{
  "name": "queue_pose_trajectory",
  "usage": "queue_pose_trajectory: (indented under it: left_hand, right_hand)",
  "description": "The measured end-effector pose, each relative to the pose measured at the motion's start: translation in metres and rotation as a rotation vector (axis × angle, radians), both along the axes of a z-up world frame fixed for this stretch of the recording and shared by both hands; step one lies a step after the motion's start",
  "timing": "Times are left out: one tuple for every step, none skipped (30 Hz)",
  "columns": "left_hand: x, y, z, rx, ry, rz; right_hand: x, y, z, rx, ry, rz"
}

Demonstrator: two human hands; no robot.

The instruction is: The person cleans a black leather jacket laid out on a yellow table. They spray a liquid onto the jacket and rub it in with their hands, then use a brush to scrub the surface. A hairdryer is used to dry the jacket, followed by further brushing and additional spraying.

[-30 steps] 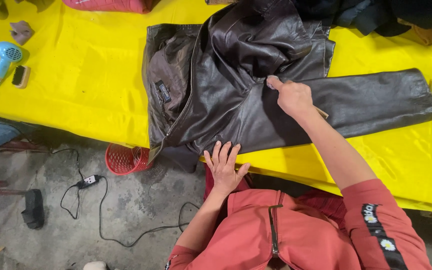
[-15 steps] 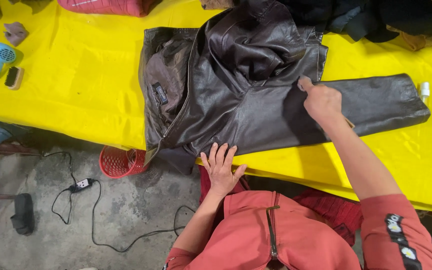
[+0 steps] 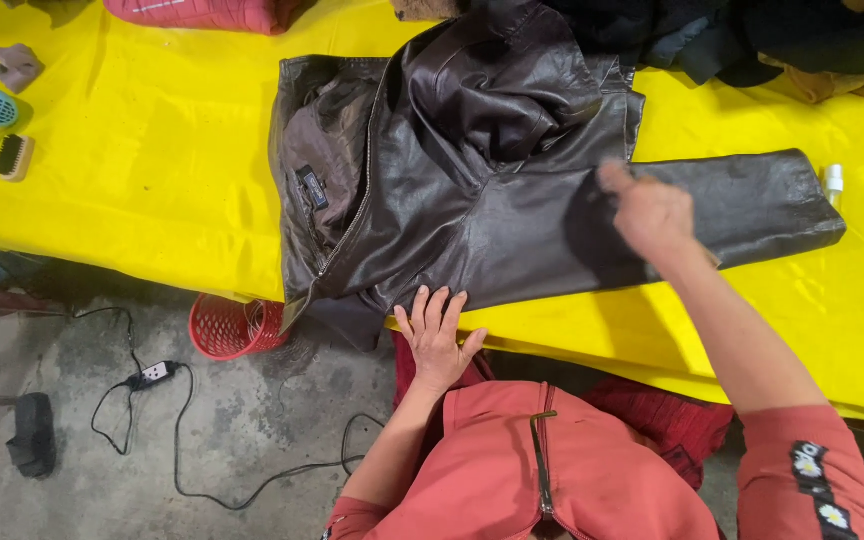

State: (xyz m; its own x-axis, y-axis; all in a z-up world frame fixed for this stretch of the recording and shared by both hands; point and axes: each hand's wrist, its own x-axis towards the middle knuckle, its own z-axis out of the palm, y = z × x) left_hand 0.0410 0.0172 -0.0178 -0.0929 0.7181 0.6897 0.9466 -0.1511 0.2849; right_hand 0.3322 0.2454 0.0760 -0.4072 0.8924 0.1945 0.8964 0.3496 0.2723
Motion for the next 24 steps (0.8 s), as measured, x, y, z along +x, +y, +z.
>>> queue_pose_trajectory:
  left_hand:
    - [0.0,-0.001,-0.001,0.0,-0.001,0.0]
    - [0.001,0.001,-0.003,0.0,-0.004,0.001]
    - [0.001,0.001,-0.004,0.007,-0.006,0.006]
    - [0.001,0.001,-0.005,0.014,-0.007,0.011]
    - [0.0,0.001,-0.005,0.01,-0.005,0.015]
    - [0.0,0.002,-0.005,0.011,-0.002,0.018]
    - [0.001,0.001,-0.005,0.011,-0.001,0.016]
    - [0.0,0.001,-0.003,0.007,0.0,0.016]
    - [0.0,0.001,-0.002,0.006,-0.002,0.009]
    - [0.0,0.001,-0.001,0.005,-0.004,0.003]
    - [0.001,0.001,-0.001,0.01,-0.005,0.001]
    - [0.002,0.0,-0.001,0.016,-0.005,0.002]
    - [0.001,0.001,0.0,0.022,-0.004,0.005]
    - [0.0,0.001,-0.001,0.028,-0.003,0.006]
    - [0.0,0.001,-0.002,0.03,-0.007,0.005]
    - [0.001,0.002,-0.003,0.032,-0.01,0.005]
    - [0.001,0.001,-0.004,0.028,-0.01,0.002]
    - [0.002,0.001,-0.006,0.031,-0.008,0.005]
    - [0.001,0.003,-0.006,0.039,-0.005,0.011]
    - [0.002,0.003,-0.006,0.04,-0.003,0.012]
    - [0.002,0.003,-0.006,0.03,-0.008,0.008]
    - [0.001,0.002,-0.005,0.021,-0.013,0.004]
    - [0.0,0.002,-0.004,0.021,-0.012,0.005]
    - [0.0,0.001,-0.003,0.018,-0.013,0.006]
  right_hand:
    - [-0.012,-0.018,0.022,-0.142,0.045,-0.009]
    - [-0.025,-0.039,0.023,-0.142,0.042,-0.008]
    - [-0.039,-0.061,0.023,-0.225,0.159,0.205]
    - [-0.053,-0.083,0.024,-0.304,0.279,0.419]
    - [-0.055,-0.091,0.028,-0.308,0.281,0.423]
    - [-0.056,-0.098,0.033,-0.31,0.242,0.464]
    - [-0.056,-0.107,0.038,-0.311,0.201,0.501]
    - [-0.046,-0.087,0.033,-0.315,0.203,0.5]
    - [-0.033,-0.068,0.027,-0.276,0.102,0.374]
    - [-0.021,-0.049,0.022,-0.235,0.002,0.247]
    - [-0.004,-0.026,-0.002,-0.229,0.0,0.245]
    - [0.014,-0.003,-0.025,-0.079,-0.011,0.185]
    - [0.03,0.021,-0.049,0.071,-0.019,0.129]
    - [0.014,0.003,-0.035,0.077,-0.019,0.13]
    - [-0.001,-0.015,-0.022,0.014,0.042,0.195]
    - [-0.016,-0.033,-0.009,-0.048,0.103,0.26]
    - [-0.033,-0.049,-0.009,-0.052,0.105,0.257]
    - [-0.049,-0.065,-0.01,-0.145,0.149,0.389]
    - [-0.066,-0.078,-0.009,-0.233,0.194,0.525]
    - [-0.071,-0.074,-0.009,-0.232,0.195,0.526]
    - [-0.076,-0.07,-0.009,-0.244,0.186,0.558]
    - [-0.082,-0.067,-0.009,-0.256,0.177,0.591]
    - [-0.073,-0.036,-0.03,-0.256,0.178,0.592]
    - [-0.065,-0.006,-0.051,-0.119,0.133,0.48]
